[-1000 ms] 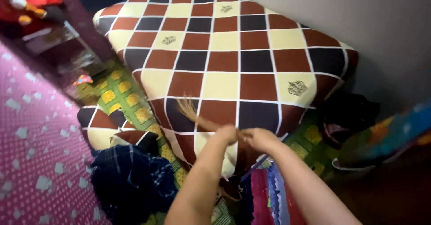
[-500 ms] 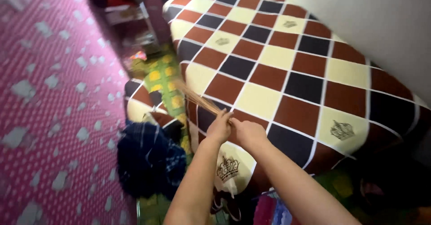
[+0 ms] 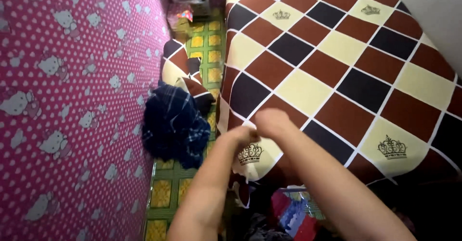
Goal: The person smooths a checkered bedsheet on a mattress, tucks the edges under the mattress, and then uses a small broom to sweep the bed surface. The person continues to smooth and sweep the sheet repeatedly.
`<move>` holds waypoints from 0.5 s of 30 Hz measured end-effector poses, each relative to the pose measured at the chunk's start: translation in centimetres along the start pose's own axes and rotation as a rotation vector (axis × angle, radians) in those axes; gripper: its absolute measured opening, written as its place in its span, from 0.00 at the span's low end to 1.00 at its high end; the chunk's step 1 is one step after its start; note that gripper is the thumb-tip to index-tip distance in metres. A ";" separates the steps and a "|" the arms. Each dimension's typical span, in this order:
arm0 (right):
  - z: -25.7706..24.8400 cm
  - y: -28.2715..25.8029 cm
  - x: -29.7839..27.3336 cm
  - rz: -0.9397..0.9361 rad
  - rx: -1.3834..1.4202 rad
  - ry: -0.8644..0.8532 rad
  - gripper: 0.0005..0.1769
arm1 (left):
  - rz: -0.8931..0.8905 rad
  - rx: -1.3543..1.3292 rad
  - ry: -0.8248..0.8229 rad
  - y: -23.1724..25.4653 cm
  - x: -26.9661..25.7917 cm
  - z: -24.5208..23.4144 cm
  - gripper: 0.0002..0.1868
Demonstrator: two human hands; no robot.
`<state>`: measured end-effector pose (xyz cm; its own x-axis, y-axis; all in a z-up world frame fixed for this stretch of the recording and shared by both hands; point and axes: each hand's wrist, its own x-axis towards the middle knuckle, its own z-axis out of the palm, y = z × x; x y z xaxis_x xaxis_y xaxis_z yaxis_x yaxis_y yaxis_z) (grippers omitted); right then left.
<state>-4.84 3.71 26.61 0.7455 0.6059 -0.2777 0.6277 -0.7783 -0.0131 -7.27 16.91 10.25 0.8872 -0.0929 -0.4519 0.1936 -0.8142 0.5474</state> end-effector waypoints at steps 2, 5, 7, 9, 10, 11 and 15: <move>-2.2 -0.5 -0.9 0.022 0.056 0.038 0.13 | -0.013 0.019 0.051 2.1 -4.8 -3.9 0.17; -2.4 -1.6 -1.4 0.039 0.345 0.054 0.16 | -0.088 -0.210 0.419 1.8 -6.8 -3.2 0.10; 2.6 -0.9 1.0 -0.054 0.147 -0.148 0.13 | -0.037 -0.003 0.071 4.6 -12.7 -3.9 0.17; 2.4 -0.6 0.3 -0.073 0.203 -0.183 0.14 | -0.051 -0.029 -0.051 2.4 -9.5 -2.5 0.21; 2.6 -0.9 -0.2 -0.105 0.265 -0.228 0.15 | -0.080 -0.059 -0.177 1.1 -8.4 -1.5 0.25; 2.0 -0.5 0.0 -0.113 0.262 -0.230 0.15 | -0.087 -0.064 -0.173 1.9 -9.1 -2.7 0.25; 0.1 -0.2 0.0 -0.085 0.626 0.101 0.18 | -0.136 -0.166 0.285 -0.4 -4.5 -2.8 0.16</move>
<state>-4.99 3.87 26.54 0.7355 0.6585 -0.1593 0.4587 -0.6570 -0.5982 -10.13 19.30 14.04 0.9253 0.1930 -0.3263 0.3626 -0.7017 0.6133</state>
